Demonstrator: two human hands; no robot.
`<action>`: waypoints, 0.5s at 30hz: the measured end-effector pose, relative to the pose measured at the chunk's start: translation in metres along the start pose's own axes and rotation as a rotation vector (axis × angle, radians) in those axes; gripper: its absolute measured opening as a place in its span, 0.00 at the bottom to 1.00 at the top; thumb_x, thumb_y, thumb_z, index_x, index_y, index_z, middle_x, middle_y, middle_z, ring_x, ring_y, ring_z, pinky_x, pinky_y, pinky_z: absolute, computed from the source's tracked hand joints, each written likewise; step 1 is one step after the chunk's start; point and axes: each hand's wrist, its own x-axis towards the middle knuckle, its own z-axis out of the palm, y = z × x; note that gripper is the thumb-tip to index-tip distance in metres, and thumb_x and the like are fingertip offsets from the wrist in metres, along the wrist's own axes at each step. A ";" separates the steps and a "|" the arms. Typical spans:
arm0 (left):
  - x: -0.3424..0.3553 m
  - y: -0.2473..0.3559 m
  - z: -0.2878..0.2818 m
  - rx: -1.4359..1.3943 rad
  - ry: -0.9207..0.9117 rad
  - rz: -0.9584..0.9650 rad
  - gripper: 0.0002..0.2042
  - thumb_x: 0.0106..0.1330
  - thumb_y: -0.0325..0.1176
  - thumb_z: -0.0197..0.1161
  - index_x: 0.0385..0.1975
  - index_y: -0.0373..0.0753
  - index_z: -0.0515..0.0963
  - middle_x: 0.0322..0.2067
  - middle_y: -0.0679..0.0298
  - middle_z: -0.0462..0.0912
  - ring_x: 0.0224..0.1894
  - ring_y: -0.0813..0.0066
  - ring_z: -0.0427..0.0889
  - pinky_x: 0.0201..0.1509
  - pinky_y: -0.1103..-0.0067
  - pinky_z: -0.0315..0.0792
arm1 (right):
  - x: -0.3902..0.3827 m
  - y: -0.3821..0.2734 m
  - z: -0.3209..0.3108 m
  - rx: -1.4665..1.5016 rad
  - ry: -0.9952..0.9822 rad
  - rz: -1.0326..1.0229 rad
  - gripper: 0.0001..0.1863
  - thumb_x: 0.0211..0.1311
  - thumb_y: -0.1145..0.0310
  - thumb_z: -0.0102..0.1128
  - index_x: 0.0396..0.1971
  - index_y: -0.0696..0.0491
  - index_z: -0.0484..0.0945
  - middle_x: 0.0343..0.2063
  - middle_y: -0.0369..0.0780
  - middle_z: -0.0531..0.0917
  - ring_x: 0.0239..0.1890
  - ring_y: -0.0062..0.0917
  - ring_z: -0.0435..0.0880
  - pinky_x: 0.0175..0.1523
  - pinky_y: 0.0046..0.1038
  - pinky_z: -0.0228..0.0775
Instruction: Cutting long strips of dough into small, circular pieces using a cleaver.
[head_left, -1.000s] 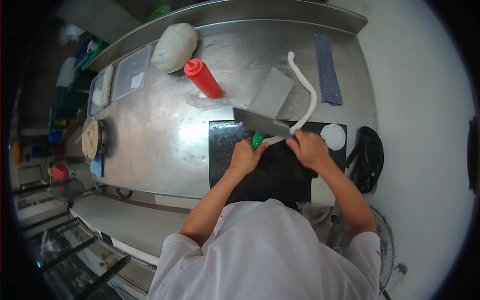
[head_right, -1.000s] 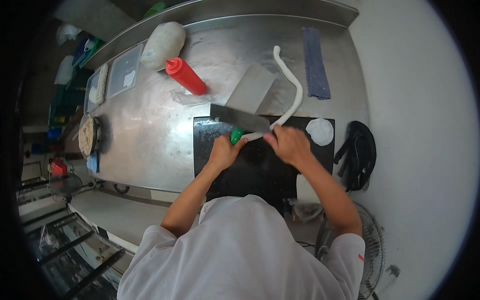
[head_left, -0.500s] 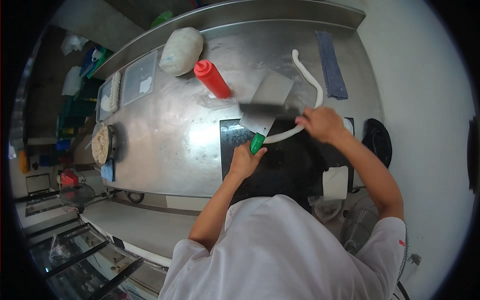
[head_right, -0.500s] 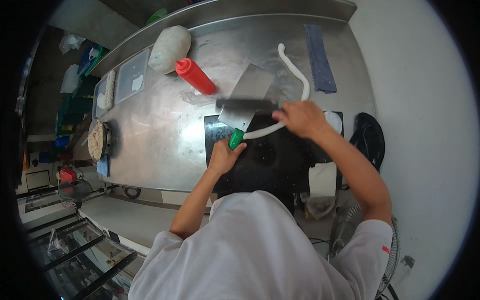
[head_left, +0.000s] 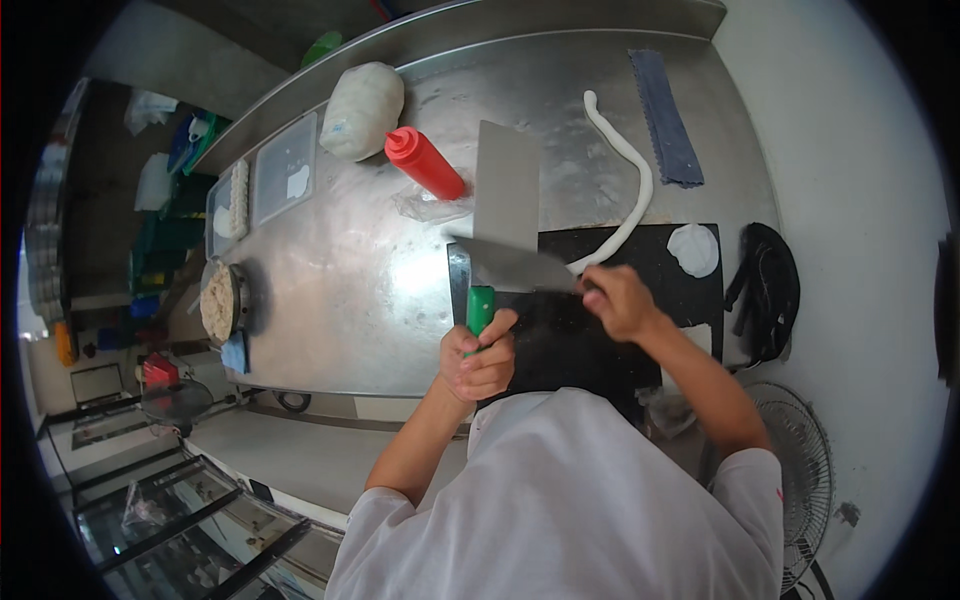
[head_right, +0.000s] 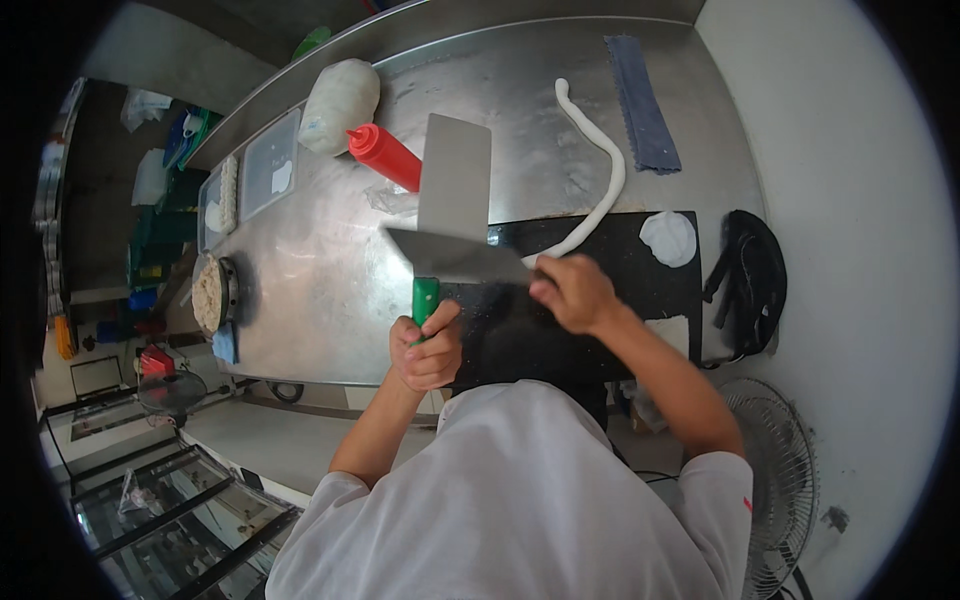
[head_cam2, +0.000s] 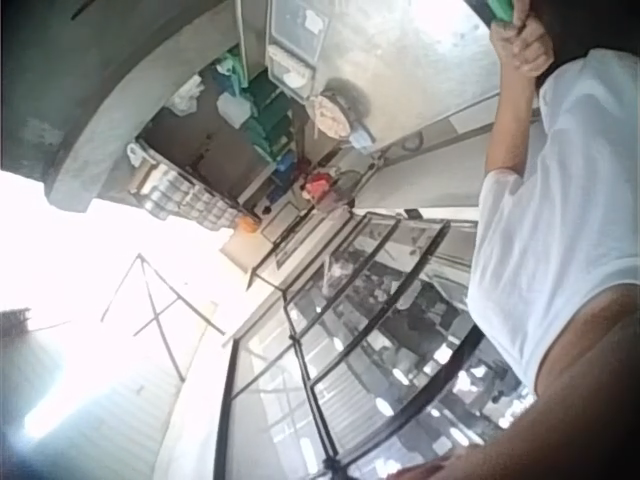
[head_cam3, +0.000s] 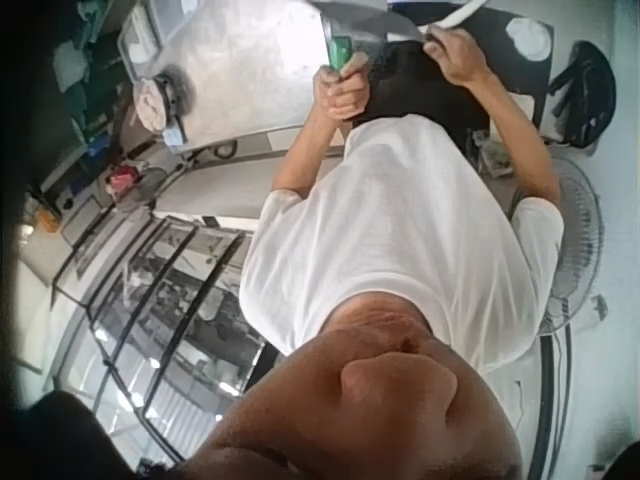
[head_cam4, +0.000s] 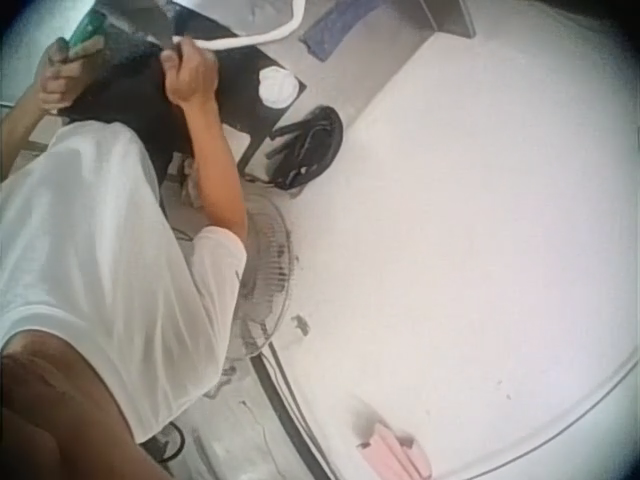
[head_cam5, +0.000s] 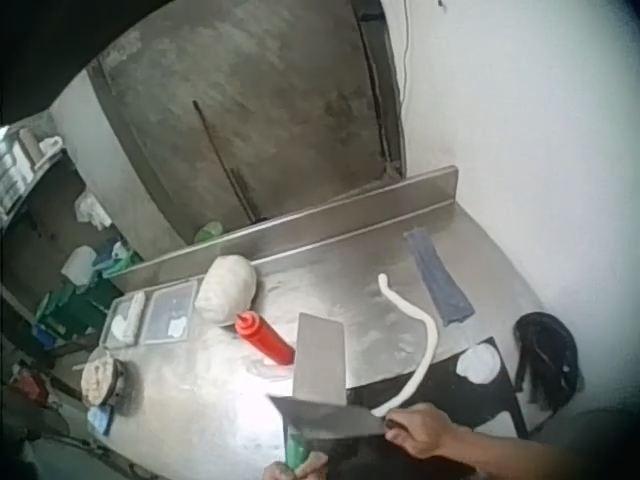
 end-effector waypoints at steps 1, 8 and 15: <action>-0.001 -0.001 0.004 0.002 0.010 -0.009 0.10 0.57 0.22 0.55 0.27 0.38 0.59 0.14 0.60 0.68 0.06 0.80 0.63 0.06 0.82 0.60 | 0.007 0.009 -0.007 -0.057 0.004 0.146 0.23 0.71 0.50 0.49 0.32 0.57 0.76 0.22 0.53 0.79 0.31 0.54 0.79 0.34 0.44 0.69; -0.014 0.004 0.010 0.010 0.038 -0.074 0.10 0.56 0.22 0.56 0.26 0.37 0.60 0.13 0.61 0.68 0.06 0.80 0.62 0.06 0.81 0.60 | 0.024 -0.015 -0.029 -0.196 -0.236 -0.028 0.22 0.67 0.49 0.55 0.27 0.56 0.77 0.24 0.50 0.81 0.32 0.50 0.81 0.39 0.48 0.71; -0.063 -0.013 0.016 0.237 0.106 0.040 0.09 0.56 0.22 0.56 0.27 0.36 0.60 0.13 0.61 0.67 0.06 0.79 0.62 0.06 0.81 0.58 | 0.020 0.121 -0.123 -0.647 0.387 0.846 0.31 0.72 0.44 0.43 0.42 0.61 0.78 0.39 0.57 0.83 0.46 0.53 0.82 0.52 0.51 0.72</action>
